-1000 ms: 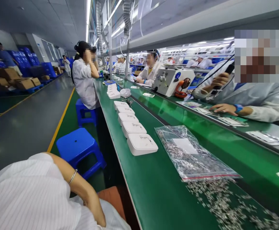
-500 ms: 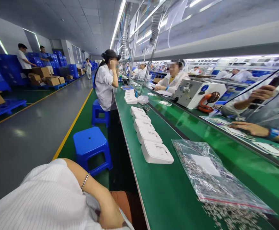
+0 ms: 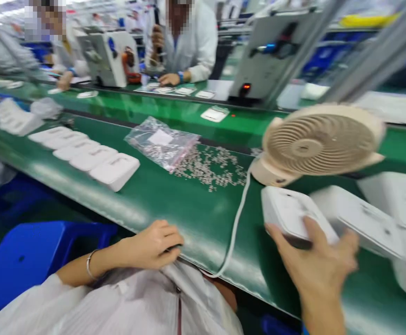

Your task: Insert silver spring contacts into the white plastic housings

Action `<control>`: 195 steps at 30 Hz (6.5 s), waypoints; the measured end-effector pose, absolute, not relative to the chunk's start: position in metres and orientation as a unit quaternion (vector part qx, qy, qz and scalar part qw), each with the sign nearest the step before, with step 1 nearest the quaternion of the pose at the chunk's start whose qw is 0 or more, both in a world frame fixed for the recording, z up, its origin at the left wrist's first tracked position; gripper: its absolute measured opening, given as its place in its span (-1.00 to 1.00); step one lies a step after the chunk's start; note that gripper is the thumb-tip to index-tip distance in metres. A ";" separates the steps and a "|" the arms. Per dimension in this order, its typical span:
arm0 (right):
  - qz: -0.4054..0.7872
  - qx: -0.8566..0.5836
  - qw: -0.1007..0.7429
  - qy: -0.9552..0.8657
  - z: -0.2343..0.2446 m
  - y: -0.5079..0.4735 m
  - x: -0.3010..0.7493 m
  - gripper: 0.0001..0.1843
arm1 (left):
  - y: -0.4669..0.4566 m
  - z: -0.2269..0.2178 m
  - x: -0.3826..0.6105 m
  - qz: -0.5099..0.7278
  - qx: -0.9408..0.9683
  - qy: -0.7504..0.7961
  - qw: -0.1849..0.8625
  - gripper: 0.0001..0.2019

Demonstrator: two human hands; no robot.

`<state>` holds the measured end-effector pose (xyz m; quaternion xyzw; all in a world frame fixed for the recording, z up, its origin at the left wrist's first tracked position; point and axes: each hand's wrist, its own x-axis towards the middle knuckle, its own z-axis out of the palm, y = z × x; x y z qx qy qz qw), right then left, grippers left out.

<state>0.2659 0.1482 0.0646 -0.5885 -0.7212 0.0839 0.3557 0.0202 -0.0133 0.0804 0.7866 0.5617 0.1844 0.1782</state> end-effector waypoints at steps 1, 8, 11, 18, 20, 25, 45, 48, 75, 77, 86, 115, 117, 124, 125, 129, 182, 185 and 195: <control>0.075 -0.638 0.342 -0.686 0.062 0.153 0.267 -0.46 | -0.012 0.077 0.016 0.199 0.789 0.555 0.174 -0.82; 0.133 -0.497 0.455 -0.726 0.067 0.119 0.245 -0.54 | -0.016 0.059 0.000 0.356 0.739 0.571 0.024 -0.62; 0.196 -0.295 0.347 -0.868 0.077 0.087 0.214 -0.40 | -0.017 0.054 0.000 0.361 0.742 0.559 -0.082 -0.51; 0.398 -0.295 0.191 -0.847 0.090 0.117 0.186 -0.29 | -0.017 0.042 0.014 0.336 0.674 0.635 -0.171 -0.66; 0.388 -0.368 0.264 -0.803 0.085 0.140 0.183 -0.50 | -0.017 0.040 0.018 0.332 0.651 0.655 -0.193 -0.66; 0.269 -0.412 0.281 -0.824 0.061 0.180 0.163 -0.78 | -0.016 0.041 0.021 0.323 0.660 0.649 -0.199 -0.66; 0.129 -0.335 0.380 -0.853 0.054 0.190 0.153 -0.85 | -0.026 0.039 -0.004 0.252 0.622 0.674 -0.308 -0.48; 0.152 -0.356 0.401 -0.830 0.056 0.202 0.146 -0.89 | -0.024 0.037 -0.004 0.265 0.627 0.666 -0.306 -0.49; 0.064 -0.511 0.101 -0.851 0.068 0.303 0.026 -0.83 | -0.034 0.043 -0.021 0.345 0.690 0.628 -0.099 -0.68; 0.059 -0.516 0.092 -0.849 0.065 0.308 0.021 -0.79 | -0.037 0.050 -0.031 0.299 0.717 0.627 -0.057 -0.58; 0.054 -0.528 0.093 -0.842 0.057 0.313 0.010 -0.78 | -0.043 0.056 -0.017 0.265 0.659 0.695 -0.115 -0.74; 0.292 -0.175 0.268 -0.901 0.079 0.130 0.134 -0.85 | -0.010 0.056 0.055 0.124 0.605 0.726 -0.303 -0.41; 0.310 -0.178 0.259 -0.897 0.079 0.129 0.135 -0.86 | -0.010 0.056 0.054 0.118 0.607 0.726 -0.303 -0.41; 0.296 -0.182 0.257 -0.902 0.077 0.124 0.135 -0.86 | -0.010 0.057 0.054 0.117 0.608 0.726 -0.300 -0.39; 0.296 -0.180 0.253 -0.903 0.077 0.124 0.136 -0.86 | -0.010 0.056 0.054 0.118 0.607 0.726 -0.301 -0.39; 0.278 -0.187 0.252 -0.908 0.075 0.123 0.134 -0.86 | -0.010 0.055 0.054 0.123 0.601 0.728 -0.305 -0.38; 0.299 -0.239 0.312 -0.869 0.063 0.115 0.139 -0.85 | -0.004 0.059 0.059 0.075 0.572 0.749 -0.327 -0.38; 0.326 -0.312 0.310 -0.837 0.060 0.114 0.131 -0.83 | -0.005 0.061 0.059 0.059 0.572 0.749 -0.329 -0.40; 0.191 -0.407 0.374 -0.811 0.060 0.149 0.158 -0.59 | -0.020 0.079 0.040 -0.017 0.623 0.724 -0.298 -0.54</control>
